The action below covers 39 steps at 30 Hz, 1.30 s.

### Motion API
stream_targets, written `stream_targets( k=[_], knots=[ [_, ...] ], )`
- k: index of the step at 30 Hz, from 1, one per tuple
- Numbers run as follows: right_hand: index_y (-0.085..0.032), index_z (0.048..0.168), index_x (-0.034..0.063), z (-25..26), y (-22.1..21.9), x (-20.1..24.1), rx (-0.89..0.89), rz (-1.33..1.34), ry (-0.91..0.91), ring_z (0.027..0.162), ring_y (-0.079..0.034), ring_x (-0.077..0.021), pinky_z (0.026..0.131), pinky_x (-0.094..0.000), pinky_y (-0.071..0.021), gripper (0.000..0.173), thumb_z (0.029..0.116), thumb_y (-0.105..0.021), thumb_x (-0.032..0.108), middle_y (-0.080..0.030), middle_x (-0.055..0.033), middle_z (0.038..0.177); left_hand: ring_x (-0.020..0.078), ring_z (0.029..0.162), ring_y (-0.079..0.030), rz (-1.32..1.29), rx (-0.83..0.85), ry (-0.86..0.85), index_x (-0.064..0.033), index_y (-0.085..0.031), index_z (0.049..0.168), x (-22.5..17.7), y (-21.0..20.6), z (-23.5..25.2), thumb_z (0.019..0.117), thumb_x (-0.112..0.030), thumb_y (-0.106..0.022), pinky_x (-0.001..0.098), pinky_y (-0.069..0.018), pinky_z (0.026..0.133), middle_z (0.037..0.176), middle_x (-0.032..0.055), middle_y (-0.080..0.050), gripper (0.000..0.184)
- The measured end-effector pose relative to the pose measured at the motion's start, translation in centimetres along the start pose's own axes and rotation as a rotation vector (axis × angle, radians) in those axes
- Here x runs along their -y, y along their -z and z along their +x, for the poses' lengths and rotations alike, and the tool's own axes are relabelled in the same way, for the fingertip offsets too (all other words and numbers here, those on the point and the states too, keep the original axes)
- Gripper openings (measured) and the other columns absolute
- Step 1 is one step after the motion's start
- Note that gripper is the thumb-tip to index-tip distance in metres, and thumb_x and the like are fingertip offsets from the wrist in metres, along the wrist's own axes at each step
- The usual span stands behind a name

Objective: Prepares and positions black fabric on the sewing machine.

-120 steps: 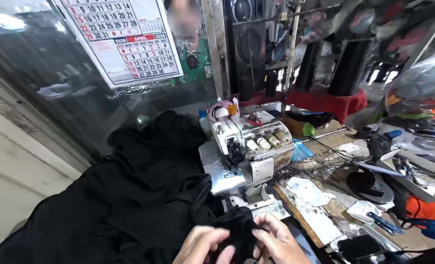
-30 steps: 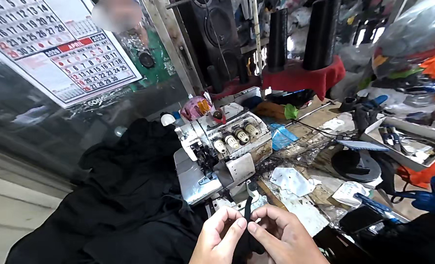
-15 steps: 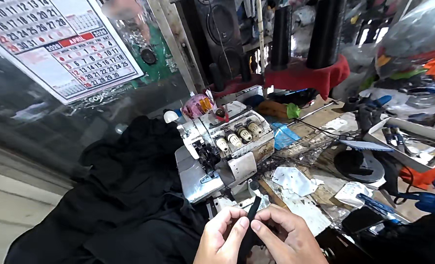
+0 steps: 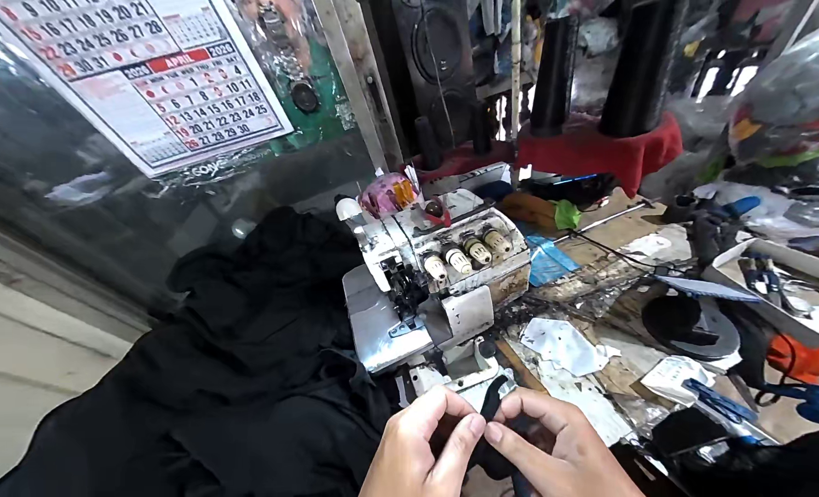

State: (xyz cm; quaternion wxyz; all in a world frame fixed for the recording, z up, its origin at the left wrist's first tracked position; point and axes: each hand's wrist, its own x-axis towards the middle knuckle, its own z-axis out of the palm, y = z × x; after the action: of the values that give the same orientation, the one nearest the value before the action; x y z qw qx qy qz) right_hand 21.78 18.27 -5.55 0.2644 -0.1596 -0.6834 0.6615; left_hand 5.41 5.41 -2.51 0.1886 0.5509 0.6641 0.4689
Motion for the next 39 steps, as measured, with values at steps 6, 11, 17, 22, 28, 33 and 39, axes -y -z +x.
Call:
stream_targets(
  k=[6, 11, 17, 22, 28, 33, 39],
  knots=[
    [-0.073, 0.099, 0.0009, -0.4, -0.9, -0.7, -0.153, 0.103, 0.161, 0.071, -0.064, -0.0132, 0.057, -0.0264, -0.0548, 0.010, 0.0964, -0.070, 0.010, -0.069, -0.0091, 0.096, 0.0091, 0.087, -0.067, 0.072, 0.089, -0.034, -0.0086, -0.072, 0.109, 0.0, 0.5, -0.2, 0.1097, -0.034, -0.048, 0.0292, -0.0561, 0.080, 0.098, 0.0033, -0.071, 0.035],
    [-0.072, 0.097, -0.0005, -0.6, -1.8, -0.7, -0.247, 0.044, 0.159, 0.066, -0.062, -0.0110, 0.054, -0.0246, -0.0524, 0.015, 0.0961, -0.071, 0.014, -0.068, -0.0074, 0.089, 0.0109, 0.092, -0.067, 0.192, -0.049, -0.079, -0.0118, -0.077, 0.103, -0.9, 0.7, -0.6, 0.1056, -0.035, -0.058, 0.0280, -0.0565, 0.082, 0.097, 0.0027, -0.071, 0.030],
    [-0.071, 0.096, -0.0020, -0.3, -1.8, -0.8, -0.188, 0.047, 0.220, 0.085, -0.068, -0.0189, 0.074, -0.0321, -0.0604, 0.007, 0.0947, -0.069, 0.005, -0.069, -0.0110, 0.094, 0.0047, 0.089, -0.065, 0.279, -0.089, -0.095, -0.0175, -0.077, 0.102, -0.4, 0.7, -1.0, 0.1036, -0.033, -0.061, 0.0234, -0.0561, 0.075, 0.096, -0.0037, -0.068, 0.022],
    [-0.071, 0.095, -0.0010, -0.1, -2.1, -0.3, -0.177, 0.066, 0.221, 0.087, -0.068, -0.0170, 0.080, -0.0319, -0.0604, 0.005, 0.0939, -0.070, 0.004, -0.069, -0.0091, 0.093, 0.0046, 0.086, -0.064, 0.310, -0.123, -0.090, -0.0169, -0.076, 0.101, -0.4, 0.8, -1.1, 0.1044, -0.033, -0.059, 0.0227, -0.0549, 0.072, 0.093, -0.0034, -0.067, 0.024],
    [-0.070, 0.099, -0.0029, 0.1, -2.2, -0.1, -0.123, 0.098, 0.204, 0.076, -0.067, -0.0149, 0.067, -0.0292, -0.0599, 0.007, 0.0947, -0.069, 0.002, -0.069, -0.0102, 0.094, 0.0050, 0.088, -0.064, 0.225, -0.125, -0.085, -0.0158, -0.077, 0.100, -0.2, 1.4, -1.4, 0.1038, -0.031, -0.060, 0.0235, -0.0552, 0.076, 0.093, -0.0037, -0.068, 0.022],
    [-0.069, 0.101, 0.0004, -0.2, -2.3, 1.1, -0.087, 0.061, 0.101, 0.052, -0.059, -0.0131, 0.042, -0.0284, -0.0518, 0.007, 0.0973, -0.068, 0.006, -0.069, -0.0076, 0.084, 0.0040, 0.088, -0.065, 0.194, -0.150, -0.092, -0.0175, -0.076, 0.102, 0.2, 0.7, -1.1, 0.1042, -0.034, -0.060, 0.0242, -0.0563, 0.076, 0.093, -0.0064, -0.068, 0.023],
    [-0.071, 0.104, -0.0004, -0.2, -1.5, 2.3, -0.028, 0.090, -0.037, 0.056, -0.068, -0.0179, 0.046, -0.0342, -0.0598, 0.014, 0.0983, -0.069, 0.013, -0.073, -0.0078, 0.082, 0.0073, 0.086, -0.067, -0.065, -0.113, -0.029, -0.0120, -0.076, 0.098, 0.8, 0.6, -1.0, 0.1041, -0.027, -0.061, 0.0262, -0.0582, 0.078, 0.093, -0.0032, -0.071, 0.022]
  ],
)
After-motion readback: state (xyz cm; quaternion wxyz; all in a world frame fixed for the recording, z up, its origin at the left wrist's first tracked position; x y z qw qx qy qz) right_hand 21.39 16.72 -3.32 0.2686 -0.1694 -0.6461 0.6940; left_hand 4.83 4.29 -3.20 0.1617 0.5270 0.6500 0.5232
